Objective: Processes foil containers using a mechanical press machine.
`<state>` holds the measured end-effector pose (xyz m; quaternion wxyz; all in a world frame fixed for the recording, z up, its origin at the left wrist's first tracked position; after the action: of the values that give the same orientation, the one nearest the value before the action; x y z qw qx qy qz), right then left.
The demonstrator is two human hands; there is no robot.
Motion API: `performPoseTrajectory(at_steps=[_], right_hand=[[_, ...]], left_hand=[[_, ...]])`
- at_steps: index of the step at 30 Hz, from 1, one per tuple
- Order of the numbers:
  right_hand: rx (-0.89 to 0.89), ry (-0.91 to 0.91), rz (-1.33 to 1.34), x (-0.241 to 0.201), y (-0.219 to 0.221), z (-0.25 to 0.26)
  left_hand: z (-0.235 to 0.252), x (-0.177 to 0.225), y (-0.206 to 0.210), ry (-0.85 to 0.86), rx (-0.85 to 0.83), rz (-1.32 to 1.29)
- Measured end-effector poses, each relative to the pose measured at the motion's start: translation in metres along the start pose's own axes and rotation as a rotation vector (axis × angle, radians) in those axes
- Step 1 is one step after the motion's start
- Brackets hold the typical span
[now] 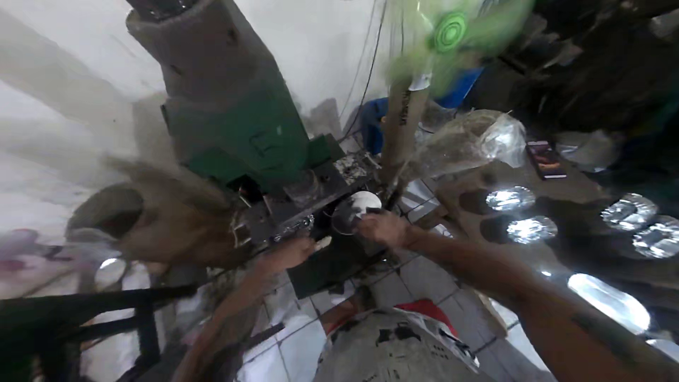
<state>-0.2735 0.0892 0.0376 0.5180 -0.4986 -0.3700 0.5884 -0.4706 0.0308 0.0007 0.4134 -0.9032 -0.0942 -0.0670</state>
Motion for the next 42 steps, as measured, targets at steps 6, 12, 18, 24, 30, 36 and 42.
performPoseTrajectory(at_steps=[6,12,18,24,30,36,42], right_hand=[[-0.388,0.163,0.250,-0.011,0.059,0.089],[-0.505,0.105,0.284,-0.067,0.065,0.158],[-0.573,0.199,0.294,0.004,0.040,0.047],[-0.516,0.514,0.322,0.007,-0.221,0.001],[-0.026,0.572,0.511,0.104,-0.225,-0.117],[-0.052,0.728,0.762,-0.089,-0.087,-0.355],[0.085,1.493,0.696,-0.190,0.139,-0.554]], left_hand=[[-0.116,0.057,-0.005,0.220,0.023,-0.306],[-0.171,0.123,0.043,0.478,-0.147,-0.623],[-0.168,0.147,0.084,0.338,-0.340,-0.419],[-0.134,0.196,0.123,0.432,-0.716,-0.570],[-0.095,0.267,0.132,0.417,-0.509,-0.603],[0.030,0.392,0.049,0.246,-0.165,-0.315],[0.121,0.584,0.057,0.484,-0.063,0.228]])
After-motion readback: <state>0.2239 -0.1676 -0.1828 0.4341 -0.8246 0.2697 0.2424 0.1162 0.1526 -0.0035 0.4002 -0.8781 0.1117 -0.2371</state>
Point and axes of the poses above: each hand's wrist, its own z-axis towards the middle knuckle, its own y-axis out of the palm, x = y × z, the point moved 8 cm from there along z, towards the middle knuckle, and after that the axes turned 13 degrees about -y, right-handed, at the moved point
